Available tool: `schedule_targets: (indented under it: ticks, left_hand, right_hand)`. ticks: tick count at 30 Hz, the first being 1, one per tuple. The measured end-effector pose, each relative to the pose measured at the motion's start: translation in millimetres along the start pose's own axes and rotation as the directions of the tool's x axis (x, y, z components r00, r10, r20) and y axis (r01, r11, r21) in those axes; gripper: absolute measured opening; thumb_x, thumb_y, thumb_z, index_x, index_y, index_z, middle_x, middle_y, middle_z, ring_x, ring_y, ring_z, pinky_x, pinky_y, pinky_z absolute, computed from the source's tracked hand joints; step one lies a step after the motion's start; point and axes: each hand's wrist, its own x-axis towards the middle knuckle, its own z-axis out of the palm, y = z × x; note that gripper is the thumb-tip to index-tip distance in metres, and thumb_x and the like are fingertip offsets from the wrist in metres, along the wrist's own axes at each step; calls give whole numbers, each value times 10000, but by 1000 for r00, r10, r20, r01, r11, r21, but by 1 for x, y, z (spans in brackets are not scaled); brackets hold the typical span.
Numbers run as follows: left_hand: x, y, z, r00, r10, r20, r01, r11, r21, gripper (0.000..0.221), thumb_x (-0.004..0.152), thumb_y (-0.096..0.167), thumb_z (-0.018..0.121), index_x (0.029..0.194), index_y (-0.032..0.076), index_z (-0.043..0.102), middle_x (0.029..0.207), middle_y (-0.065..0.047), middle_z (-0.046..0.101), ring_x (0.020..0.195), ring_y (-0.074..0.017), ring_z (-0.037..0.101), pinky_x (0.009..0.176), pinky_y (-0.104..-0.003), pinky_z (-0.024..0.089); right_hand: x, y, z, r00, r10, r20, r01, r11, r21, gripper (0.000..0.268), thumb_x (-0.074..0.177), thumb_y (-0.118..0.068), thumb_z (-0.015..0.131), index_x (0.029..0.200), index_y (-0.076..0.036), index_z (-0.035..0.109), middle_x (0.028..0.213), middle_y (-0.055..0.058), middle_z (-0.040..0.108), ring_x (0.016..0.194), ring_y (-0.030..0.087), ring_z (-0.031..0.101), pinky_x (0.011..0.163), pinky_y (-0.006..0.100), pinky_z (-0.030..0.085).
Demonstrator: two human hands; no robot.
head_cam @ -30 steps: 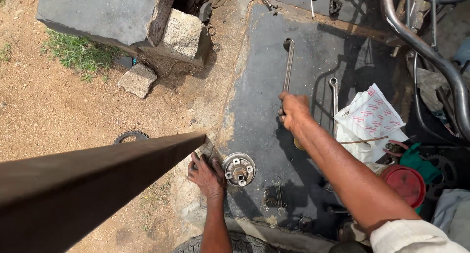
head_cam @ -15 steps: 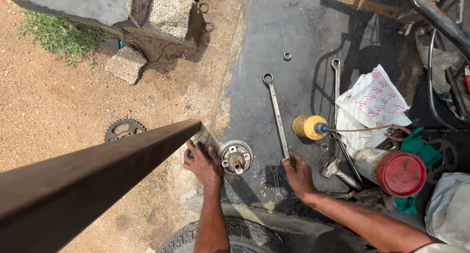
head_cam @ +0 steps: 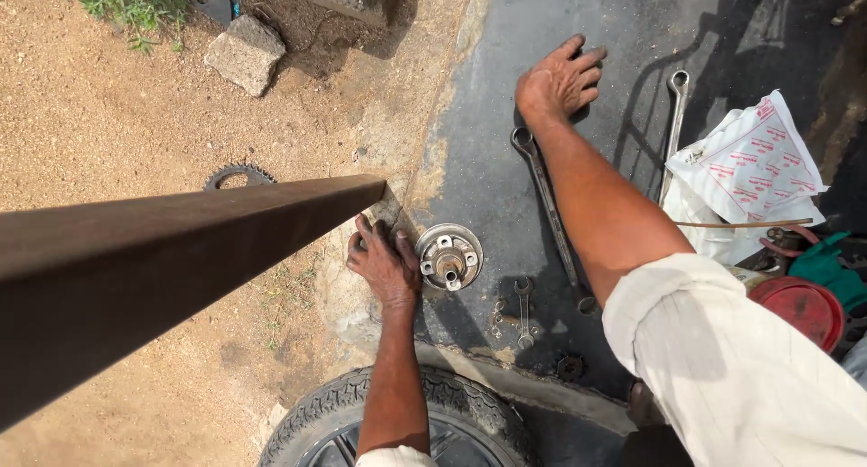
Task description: The recorder is seen greasing a motorcycle wheel hub and bearing.
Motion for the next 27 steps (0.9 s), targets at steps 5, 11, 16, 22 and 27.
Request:
schedule_targets:
  ticks: [5, 11, 16, 22, 27]
  left_hand:
    - [-6, -8, 2, 999, 3, -34, -4, 1000, -21, 452, 1054, 353, 466, 1300, 2, 609, 1604, -242, 389, 1311, -443, 412, 1088, -590, 295]
    - [-3, -8, -2, 999, -9, -53, 1, 989, -145, 435, 1039, 340, 506, 1325, 31, 615, 1606, -211, 415, 1318, -411, 424, 1113, -575, 290]
    - [-28, -8, -30, 998, 49, -43, -63, 890, -452, 540, 915, 281, 589, 1407, 60, 577, 1632, -163, 395, 1392, -379, 404, 1190, -591, 308]
    - [-54, 40, -10, 955, 295, 35, -247, 854, -458, 574, 805, 163, 803, 1338, 130, 591, 1622, -205, 399, 1471, -429, 325, 1129, -606, 294]
    - [-90, 31, 40, 946, 325, 14, -263, 790, -553, 340, 898, 125, 715, 1220, 171, 617, 1196, -78, 719, 1328, -347, 547, 1140, -508, 467]
  right_hand:
    - [65, 51, 96, 973, -211, -95, 203, 975, -88, 441, 1010, -140, 669, 1396, 15, 523, 1459, 324, 420, 1336, 436, 472, 1045, 489, 464]
    - [-54, 54, 26, 896, -438, -80, 441, 850, 287, 325, 1030, -186, 675, 1250, 50, 635, 1158, 259, 683, 1017, 352, 708, 909, 445, 568]
    - [-184, 79, -48, 650, -742, 166, 473, 565, 676, 360, 984, -150, 655, 1282, 49, 624, 1090, 191, 726, 949, 287, 740, 840, 380, 597]
    - [-233, 108, -60, -4, -996, 90, 865, 42, 500, 353, 925, -61, 722, 1269, 6, 672, 1175, 194, 687, 1067, 337, 698, 888, 414, 579]
    - [-244, 136, -76, -66, -958, 278, 905, 59, 421, 358, 923, -24, 684, 1276, -14, 624, 1106, 176, 633, 1016, 355, 692, 865, 433, 587]
